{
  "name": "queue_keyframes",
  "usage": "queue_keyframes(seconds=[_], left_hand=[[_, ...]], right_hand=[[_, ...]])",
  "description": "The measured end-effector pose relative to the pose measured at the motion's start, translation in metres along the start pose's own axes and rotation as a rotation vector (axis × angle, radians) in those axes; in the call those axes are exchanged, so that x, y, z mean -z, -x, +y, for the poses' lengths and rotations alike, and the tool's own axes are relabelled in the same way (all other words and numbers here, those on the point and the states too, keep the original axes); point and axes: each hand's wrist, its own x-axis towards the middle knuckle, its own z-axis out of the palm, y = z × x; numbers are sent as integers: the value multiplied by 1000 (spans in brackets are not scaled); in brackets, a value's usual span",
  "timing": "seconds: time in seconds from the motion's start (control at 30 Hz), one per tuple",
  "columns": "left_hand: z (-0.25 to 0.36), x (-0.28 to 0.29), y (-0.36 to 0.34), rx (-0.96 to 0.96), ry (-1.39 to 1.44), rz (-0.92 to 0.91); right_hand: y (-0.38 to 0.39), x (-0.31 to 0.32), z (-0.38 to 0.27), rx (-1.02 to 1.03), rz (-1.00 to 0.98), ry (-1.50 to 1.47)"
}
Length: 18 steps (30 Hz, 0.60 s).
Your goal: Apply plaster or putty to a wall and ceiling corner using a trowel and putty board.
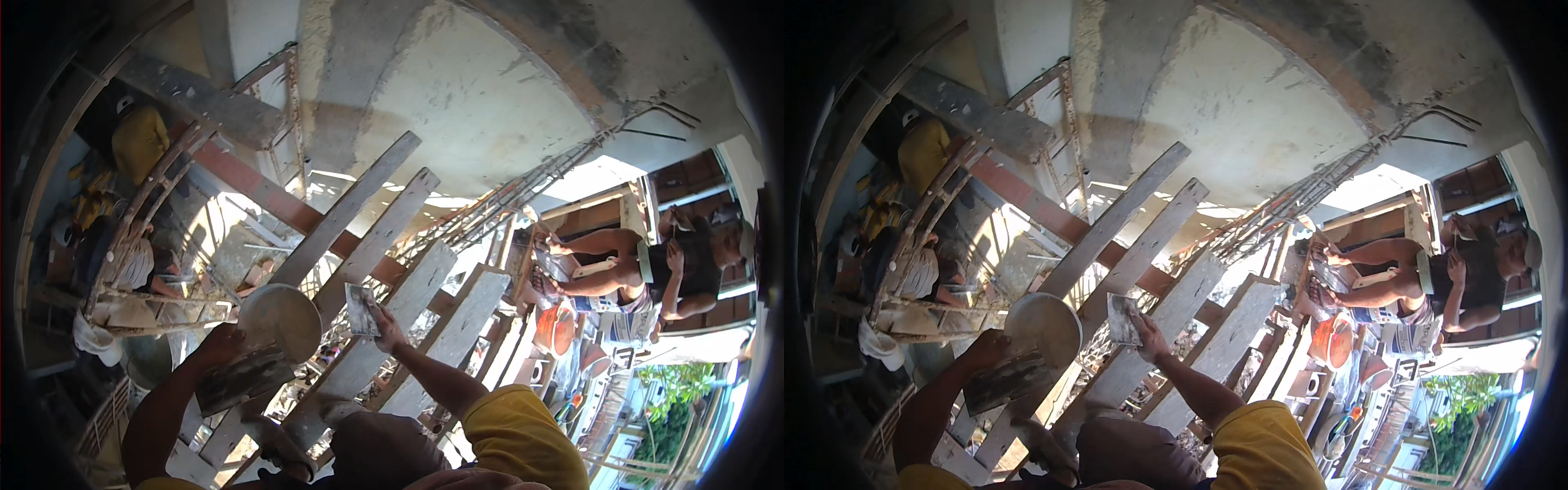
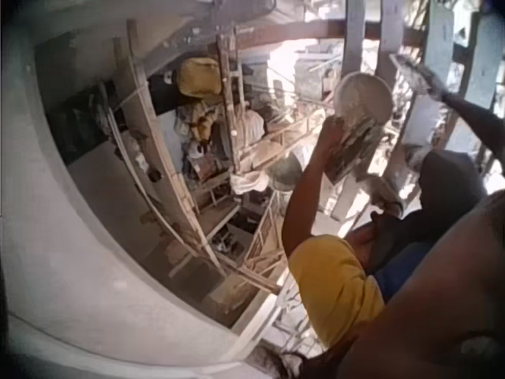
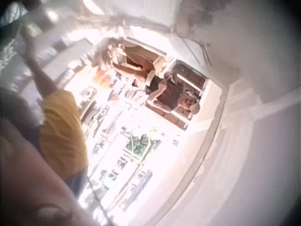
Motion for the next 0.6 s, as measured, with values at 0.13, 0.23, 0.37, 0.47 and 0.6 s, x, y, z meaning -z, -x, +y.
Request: queue_keyframes(seconds=[0.13,0.23,0.37,0.47,0.6], left_hand=[[30,-31,-68,-409,-280,-2],[-47,-98,-151,-495,-317,53],[-48,-156,-216,-718,-104,131],[4,-170,-207,-627,-179,242],[46,-137,-159,-701,-238,190]], right_hand=[[4,24,-35,-72,591,47],[13,44,-84,-276,710,-222],[48,77,-108,-351,808,-146],[72,91,-102,-340,811,-86],[64,80,-136,-293,835,-82]])
